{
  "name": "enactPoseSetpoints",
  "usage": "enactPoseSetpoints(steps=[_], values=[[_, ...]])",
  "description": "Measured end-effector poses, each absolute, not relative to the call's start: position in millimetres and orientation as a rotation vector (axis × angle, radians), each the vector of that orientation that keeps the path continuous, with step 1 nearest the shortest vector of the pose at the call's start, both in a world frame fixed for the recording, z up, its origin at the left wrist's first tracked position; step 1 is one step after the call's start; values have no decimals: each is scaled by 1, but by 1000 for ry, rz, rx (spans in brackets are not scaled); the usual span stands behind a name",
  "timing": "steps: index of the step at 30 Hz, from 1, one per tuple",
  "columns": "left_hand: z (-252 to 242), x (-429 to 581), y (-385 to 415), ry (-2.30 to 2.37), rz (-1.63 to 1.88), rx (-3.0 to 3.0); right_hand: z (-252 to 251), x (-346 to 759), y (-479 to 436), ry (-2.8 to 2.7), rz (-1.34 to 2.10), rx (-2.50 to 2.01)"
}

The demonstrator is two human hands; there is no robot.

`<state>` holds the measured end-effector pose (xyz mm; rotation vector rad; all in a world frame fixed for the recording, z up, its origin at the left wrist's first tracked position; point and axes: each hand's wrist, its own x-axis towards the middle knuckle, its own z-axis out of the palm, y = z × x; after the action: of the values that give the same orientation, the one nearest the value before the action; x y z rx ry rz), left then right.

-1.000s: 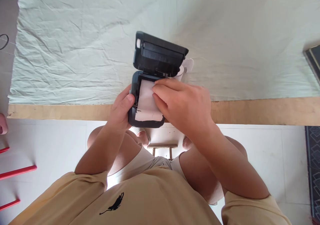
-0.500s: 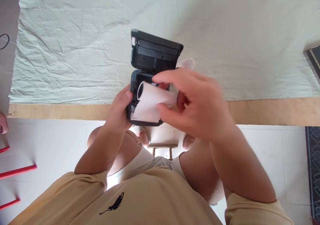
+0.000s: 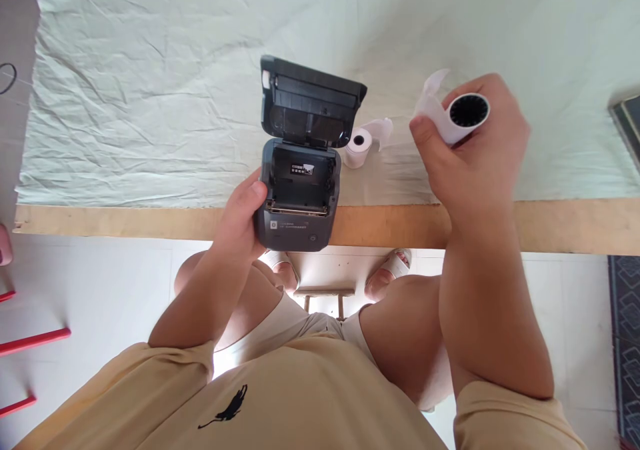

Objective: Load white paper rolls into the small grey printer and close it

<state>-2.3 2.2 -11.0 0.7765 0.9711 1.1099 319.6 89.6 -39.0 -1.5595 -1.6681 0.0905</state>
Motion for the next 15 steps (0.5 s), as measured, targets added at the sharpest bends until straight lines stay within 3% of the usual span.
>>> enactPoseSetpoints(steps=[3,9,15], values=[[-11,-2,2,963,1113,781,-32,319,93,-1535,-39,-1676],[-11,-2,4,962,1108,780,-20,307,81,-1607,304,-1953],[-10,-3,4,937,1111,778,1,284,55,-1657,-169,-1355]])
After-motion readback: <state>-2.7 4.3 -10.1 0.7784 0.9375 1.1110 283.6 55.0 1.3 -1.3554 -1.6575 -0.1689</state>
